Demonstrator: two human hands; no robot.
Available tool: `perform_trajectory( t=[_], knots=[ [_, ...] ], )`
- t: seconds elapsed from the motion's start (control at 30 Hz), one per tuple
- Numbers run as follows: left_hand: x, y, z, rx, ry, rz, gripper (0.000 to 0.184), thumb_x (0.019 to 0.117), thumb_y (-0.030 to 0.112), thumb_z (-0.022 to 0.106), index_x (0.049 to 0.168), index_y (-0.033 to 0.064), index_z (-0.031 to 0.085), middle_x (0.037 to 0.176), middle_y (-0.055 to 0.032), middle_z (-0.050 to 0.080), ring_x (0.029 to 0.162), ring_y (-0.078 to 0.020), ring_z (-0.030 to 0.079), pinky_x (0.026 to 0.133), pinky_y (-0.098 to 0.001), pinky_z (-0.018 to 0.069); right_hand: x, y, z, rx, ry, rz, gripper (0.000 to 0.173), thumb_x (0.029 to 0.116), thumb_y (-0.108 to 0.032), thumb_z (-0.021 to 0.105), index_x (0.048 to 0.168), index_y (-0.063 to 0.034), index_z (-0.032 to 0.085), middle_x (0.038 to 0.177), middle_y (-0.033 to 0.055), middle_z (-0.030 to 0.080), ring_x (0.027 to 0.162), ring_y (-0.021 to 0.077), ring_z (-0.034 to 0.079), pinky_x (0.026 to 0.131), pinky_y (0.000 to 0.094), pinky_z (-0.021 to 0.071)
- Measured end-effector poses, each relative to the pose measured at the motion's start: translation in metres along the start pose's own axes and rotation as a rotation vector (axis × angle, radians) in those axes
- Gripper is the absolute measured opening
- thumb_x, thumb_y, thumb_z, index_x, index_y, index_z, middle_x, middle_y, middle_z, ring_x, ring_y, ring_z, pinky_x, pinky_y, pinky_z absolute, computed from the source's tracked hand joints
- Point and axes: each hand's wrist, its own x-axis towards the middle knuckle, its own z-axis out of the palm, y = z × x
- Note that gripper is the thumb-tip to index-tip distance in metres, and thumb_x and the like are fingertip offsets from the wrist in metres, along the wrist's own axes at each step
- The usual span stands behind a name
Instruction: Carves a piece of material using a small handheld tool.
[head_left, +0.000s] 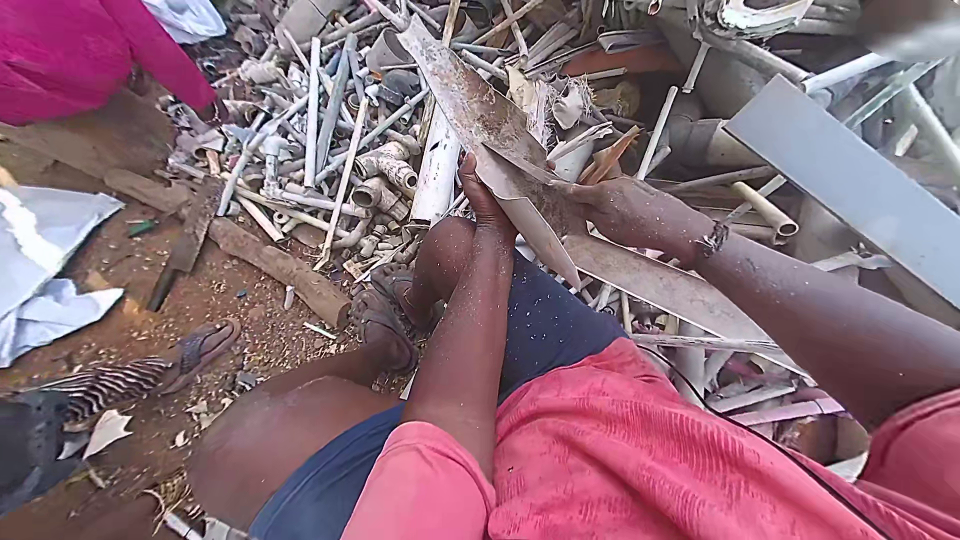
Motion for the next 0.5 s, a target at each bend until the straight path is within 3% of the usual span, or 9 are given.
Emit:
perform_trajectory(
  t=[0.1,0.23,0.3,0.43,0.5],
  knots=[
    [0.005,-0.003,-0.014,-0.081,-0.039,-0.01,0.042,0.1068,0.037,0.026,0.131,0.0139,0.052,0.114,-0.006,0.066,0.107,-0.014,0.066,0.092,-0.0388,0.057,0.014,-0.001,0.0,0.056,0.03,-0.041,0.048,0.1085,-0.018,0.043,0.155,-0.0294,0.048,0.108,0.0171,0.073,0.099,0.0378,0.069,0.087,0.0595,0.0521],
    [0.014,0.013,-0.012,-0.153,-0.039,0.052,0.038,0.1078,0.032,0.021,0.119,0.0135,0.052,0.102,-0.0027,0.067,0.098,-0.0104,0.067,0.087,-0.033,0.0577,-0.042,0.016,-0.013,0.186,-0.116,-0.052,0.041,0.1091,-0.024,0.049,0.148,-0.0341,0.057,0.103,0.0039,0.074,0.087,0.0183,0.068,0.08,0.0466,0.0542],
    [0.016,0.015,-0.011,-0.186,-0.027,0.084,0.036,0.1072,0.029,0.022,0.115,0.0124,0.053,0.098,-0.0031,0.068,0.094,-0.0108,0.068,0.084,-0.0326,0.0586,-0.064,0.023,-0.004,0.19,-0.117,-0.04,0.044,0.108,-0.023,0.051,0.149,-0.036,0.055,0.097,0.0018,0.073,0.082,0.0153,0.066,0.076,0.0432,0.053],
    [0.01,-0.003,-0.009,-0.105,-0.013,0.068,0.035,0.1081,0.028,0.025,0.12,0.0121,0.054,0.103,-0.004,0.067,0.099,-0.0113,0.067,0.088,-0.0341,0.0577,-0.046,0.013,0.03,0.055,0.089,-0.017,0.046,0.1083,-0.022,0.048,0.154,-0.0328,0.05,0.094,0.0109,0.073,0.085,0.0312,0.07,0.075,0.0554,0.0549],
    [0.007,-0.005,-0.009,-0.094,-0.016,0.055,0.033,0.1074,0.028,0.025,0.121,0.0132,0.052,0.104,-0.0032,0.067,0.098,-0.01,0.067,0.087,-0.033,0.0582,-0.024,0.005,0.031,0.054,0.112,-0.011,0.046,0.1085,-0.022,0.047,0.154,-0.0304,0.051,0.092,0.0131,0.072,0.084,0.0344,0.07,0.073,0.0573,0.0544]
  ],
)
